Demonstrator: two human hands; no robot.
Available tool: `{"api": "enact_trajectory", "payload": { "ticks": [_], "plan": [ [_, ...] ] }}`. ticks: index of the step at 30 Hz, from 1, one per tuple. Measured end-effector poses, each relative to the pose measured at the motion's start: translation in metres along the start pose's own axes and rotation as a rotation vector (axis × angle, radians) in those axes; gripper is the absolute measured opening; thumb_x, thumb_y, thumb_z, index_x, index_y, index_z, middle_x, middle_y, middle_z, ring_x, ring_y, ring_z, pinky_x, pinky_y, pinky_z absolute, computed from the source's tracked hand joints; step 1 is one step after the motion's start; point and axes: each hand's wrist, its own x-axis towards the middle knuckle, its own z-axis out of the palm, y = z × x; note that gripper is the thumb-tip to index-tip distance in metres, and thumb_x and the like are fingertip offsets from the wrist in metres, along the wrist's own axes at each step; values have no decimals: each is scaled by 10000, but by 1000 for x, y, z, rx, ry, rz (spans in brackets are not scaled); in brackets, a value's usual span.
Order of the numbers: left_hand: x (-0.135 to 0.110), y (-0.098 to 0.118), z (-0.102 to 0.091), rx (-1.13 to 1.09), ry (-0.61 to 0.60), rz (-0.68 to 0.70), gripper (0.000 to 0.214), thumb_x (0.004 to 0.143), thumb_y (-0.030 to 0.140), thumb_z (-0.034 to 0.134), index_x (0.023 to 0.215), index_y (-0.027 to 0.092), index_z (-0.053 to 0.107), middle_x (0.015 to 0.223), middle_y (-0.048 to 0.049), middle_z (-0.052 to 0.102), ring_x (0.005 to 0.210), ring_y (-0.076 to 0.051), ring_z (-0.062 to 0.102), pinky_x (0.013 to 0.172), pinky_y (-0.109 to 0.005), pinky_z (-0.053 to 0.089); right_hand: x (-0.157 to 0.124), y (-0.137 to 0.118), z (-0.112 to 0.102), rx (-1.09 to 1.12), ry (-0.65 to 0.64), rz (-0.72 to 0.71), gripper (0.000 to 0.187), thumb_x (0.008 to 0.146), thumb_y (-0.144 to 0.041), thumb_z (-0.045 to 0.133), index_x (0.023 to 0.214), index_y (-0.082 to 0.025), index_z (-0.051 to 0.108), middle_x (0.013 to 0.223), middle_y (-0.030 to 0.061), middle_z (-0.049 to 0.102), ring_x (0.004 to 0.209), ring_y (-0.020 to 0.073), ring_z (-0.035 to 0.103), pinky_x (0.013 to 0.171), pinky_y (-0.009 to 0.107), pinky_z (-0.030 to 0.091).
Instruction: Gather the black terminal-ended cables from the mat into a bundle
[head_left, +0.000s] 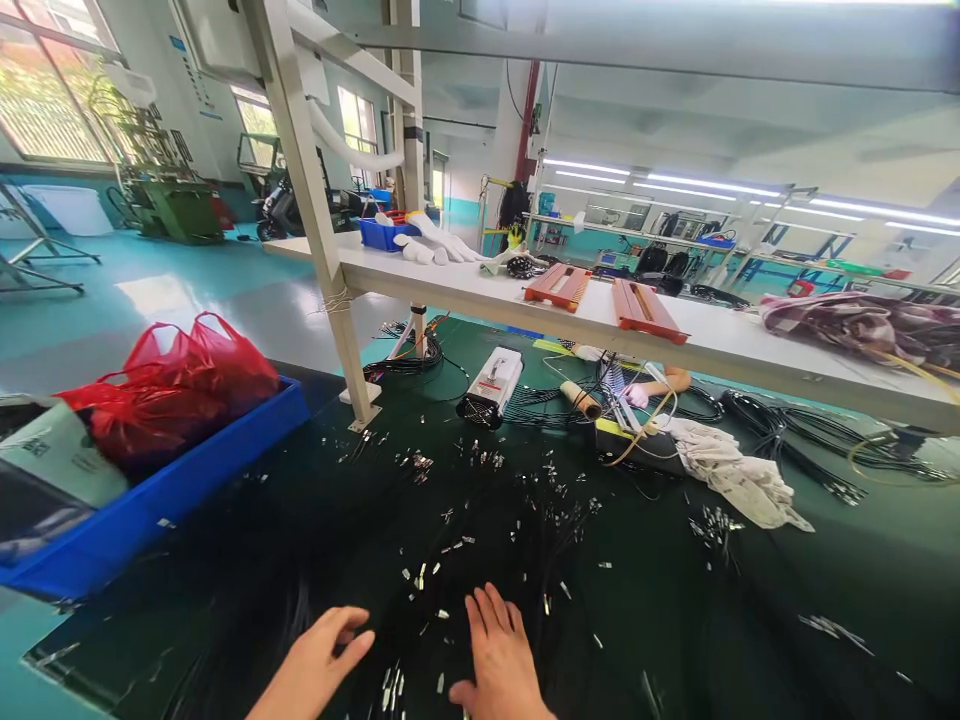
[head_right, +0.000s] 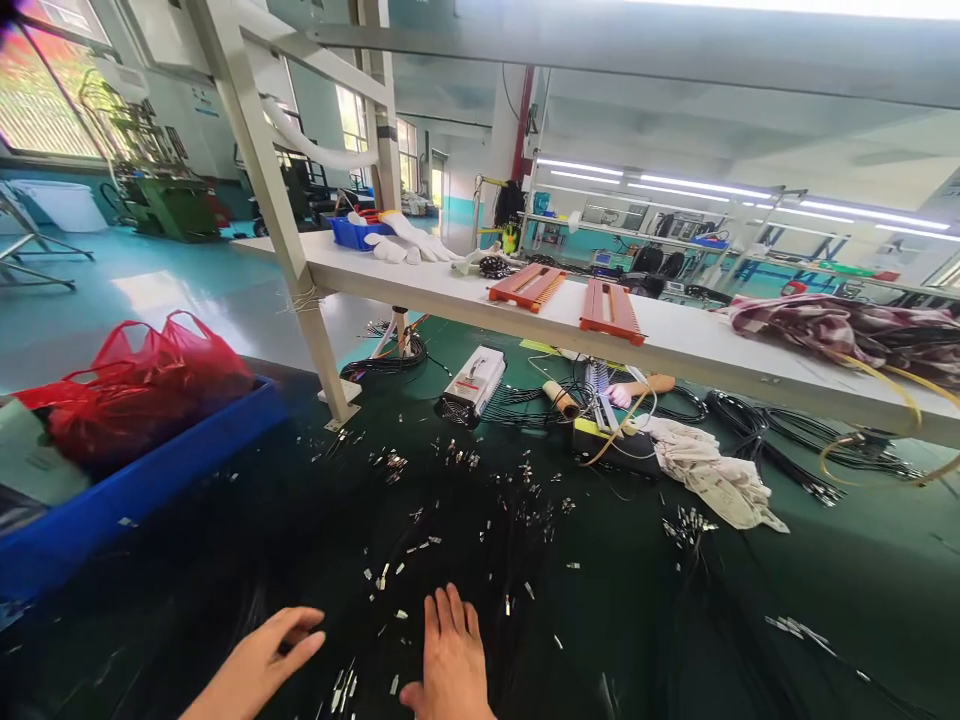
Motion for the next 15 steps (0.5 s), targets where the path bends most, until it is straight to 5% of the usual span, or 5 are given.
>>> {"api": "enact_trajectory", "payload": {
  "ticks": [3, 6, 9, 15],
  "plan": [
    [39, -2, 24, -84, -13, -106, 228, 646, 254, 763, 839, 156, 695, 908, -86, 691, 852, -261, 625, 861, -410, 467, 21, -3, 8, -122, -60, 18, 939, 550, -295, 874, 1348, -42, 449, 1370, 241, 467, 1316, 365, 358, 1147, 512, 154],
    [75, -6, 31, -222, 19, -242, 186, 791, 190, 666, 955, 108, 636, 880, -67, 671, 795, -204, 633, 774, -405, 514, 29, -1, 8, -183, -79, 47, 549, 602, -267, 844, 1070, -43, 664, 1132, 220, 627, 1190, 367, 486, 1112, 505, 238],
    [103, 1, 20, -421, 90, -277, 185, 869, 201, 597, 1031, 112, 586, 955, -57, 649, 842, -173, 633, 738, -340, 534, 26, 0, -2, -181, -78, 36, 294, 674, -263, 781, 906, -97, 707, 1095, 168, 644, 1124, 344, 531, 1028, 467, 363],
    [131, 21, -20, -671, 247, -217, 354, 856, 60, 574, 1194, 144, 515, 1095, -63, 612, 875, -149, 624, 701, -267, 546, 4, 14, -59, -56, 60, 77, 231, 728, -119, 698, 936, -218, 679, 863, 30, 713, 857, 250, 639, 865, 381, 435]
  ]
}}
